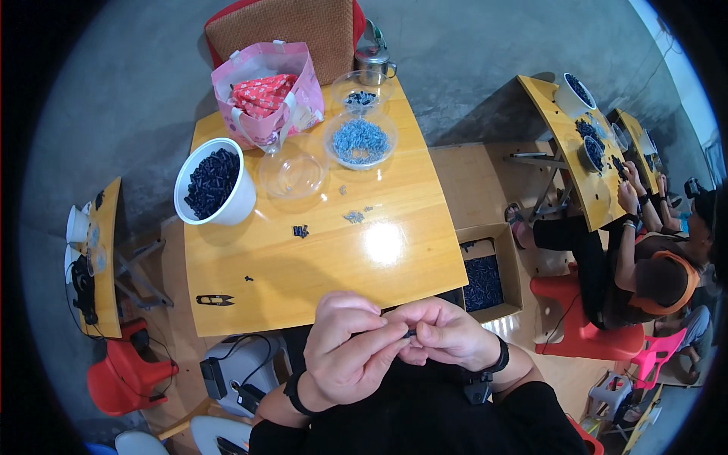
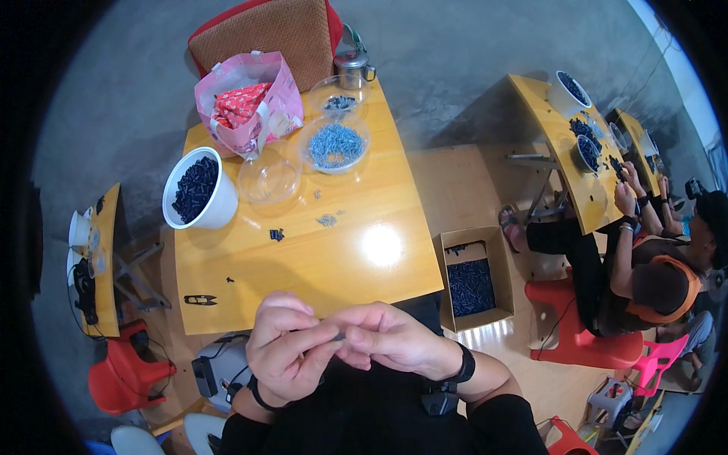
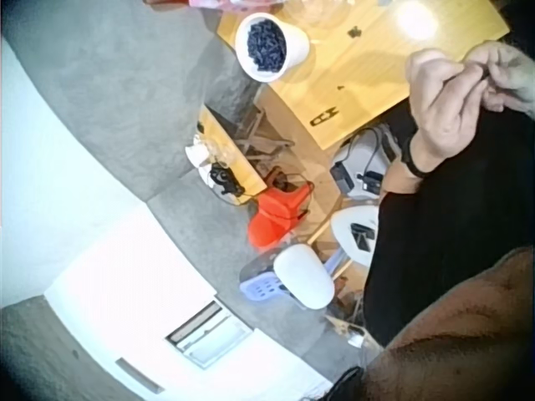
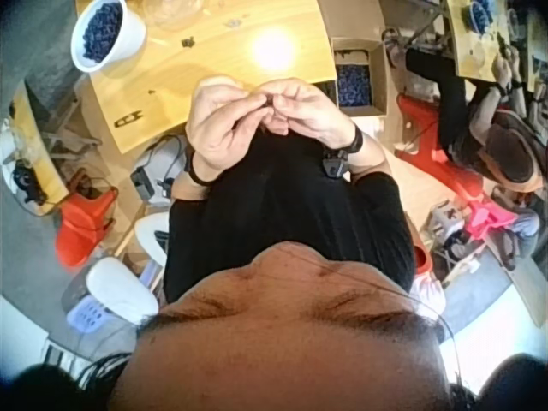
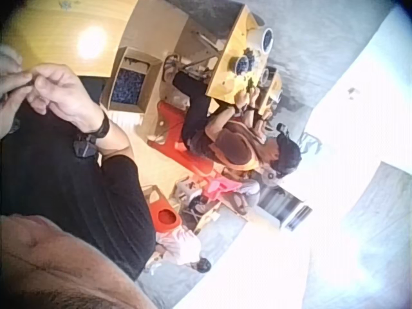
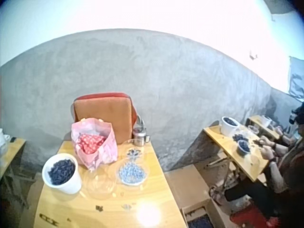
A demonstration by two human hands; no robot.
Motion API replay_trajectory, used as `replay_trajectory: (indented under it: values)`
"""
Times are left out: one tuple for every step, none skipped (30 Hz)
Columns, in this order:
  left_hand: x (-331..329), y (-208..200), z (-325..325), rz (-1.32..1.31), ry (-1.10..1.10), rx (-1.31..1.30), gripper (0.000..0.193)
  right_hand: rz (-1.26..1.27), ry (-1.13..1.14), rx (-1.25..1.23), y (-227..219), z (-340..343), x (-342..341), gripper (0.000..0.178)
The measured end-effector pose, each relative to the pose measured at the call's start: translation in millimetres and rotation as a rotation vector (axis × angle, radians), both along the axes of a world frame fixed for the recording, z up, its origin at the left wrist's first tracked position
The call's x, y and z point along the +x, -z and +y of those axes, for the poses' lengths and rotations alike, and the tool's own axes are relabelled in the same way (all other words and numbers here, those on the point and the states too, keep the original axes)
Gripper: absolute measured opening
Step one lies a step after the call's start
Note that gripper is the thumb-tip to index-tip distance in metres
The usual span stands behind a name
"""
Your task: The person assembles components by hand by picking up a black plastic tube and a metal pin, fitting the pin into the tube, and placing the completed assembly onto the table.
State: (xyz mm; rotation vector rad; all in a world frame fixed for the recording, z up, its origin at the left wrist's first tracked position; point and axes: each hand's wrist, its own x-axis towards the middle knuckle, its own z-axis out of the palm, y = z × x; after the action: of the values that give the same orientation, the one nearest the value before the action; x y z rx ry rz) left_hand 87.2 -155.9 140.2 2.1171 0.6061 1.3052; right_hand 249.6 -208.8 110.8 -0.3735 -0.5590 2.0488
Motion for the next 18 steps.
replay_trajectory:
  values:
    - [-0.1,0.0,-0.7,0.001,-0.002,-0.002,0.022,0.001,-0.002,-0.002,0.6,-0.5,-0.5,0.041]
    - [0.1,-0.1,-1.4,-0.004,-0.002,-0.004,0.021,0.016,-0.002,-0.01,1.5,-0.9,-1.1,0.041]
    - [0.8,0.2,-1.8,-0.01,0.0,-0.005,0.021,0.031,0.0,-0.019,2.5,-1.5,-1.3,0.04]
    - [1.4,0.6,-2.5,-0.009,0.0,-0.007,0.021,0.031,0.0,-0.02,3.3,-2.1,-1.3,0.04]
    - [1.8,1.4,-3.7,-0.012,0.002,-0.016,0.02,0.041,-0.004,-0.025,4.0,-2.8,-1.1,0.04]
    - [1.6,2.1,-4.6,-0.011,0.002,-0.022,0.019,0.052,-0.011,-0.028,5.2,-3.0,-1.7,0.04]
    - [1.7,4.3,-5.5,-0.007,-0.001,-0.019,0.019,0.057,-0.013,-0.025,6.8,-3.7,-2.1,0.04]
    - [2.1,8.6,-6.5,-0.014,-0.003,-0.031,0.019,0.058,-0.008,-0.054,9.0,-5.1,-2.2,0.039]
    - [1.8,14.5,-6.8,-0.019,-0.009,-0.04,0.019,0.06,-0.006,-0.082,12.4,-5.3,-2.9,0.038]
    - [1.3,20.8,-8.1,-0.012,-0.016,-0.034,0.019,0.067,-0.013,-0.076,14.7,-5.9,-3.4,0.038]
    - [1.3,29.2,-9.7,-0.039,-0.015,-0.063,0.02,0.057,-0.008,-0.116,17.5,-6.7,-3.1,0.036]
    - [1.0,37.6,-12.1,-0.065,-0.015,-0.096,0.02,0.047,-0.004,-0.159,21.4,-8.2,-3.3,0.035]
    - [1.4,44.5,-15.0,-0.058,-0.026,-0.095,0.02,0.054,-0.015,-0.159,25.4,-9.6,-3.4,0.035]
    - [1.8,51.0,-17.7,-0.074,-0.032,-0.12,0.02,0.025,-0.017,-0.198,29.7,-10.9,-3.8,0.033]
    - [3.1,56.5,-19.4,-0.095,-0.032,-0.147,0.02,-0.009,-0.013,-0.24,33.3,-12.6,-3.1,0.032]
    - [3.7,60.4,-20.0,-0.086,-0.035,-0.157,0.021,0.028,-0.015,-0.287,36.6,-14.0,-2.5,0.03]
    - [4.2,65.5,-20.4,-0.086,-0.041,-0.162,0.021,0.028,-0.02,-0.291,42.0,-15.0,-1.2,0.03]
    - [5.2,70.1,-20.8,-0.065,-0.004,-0.259,0.021,0.023,-0.009,-0.279,48.4,-16.2,1.3,0.03]
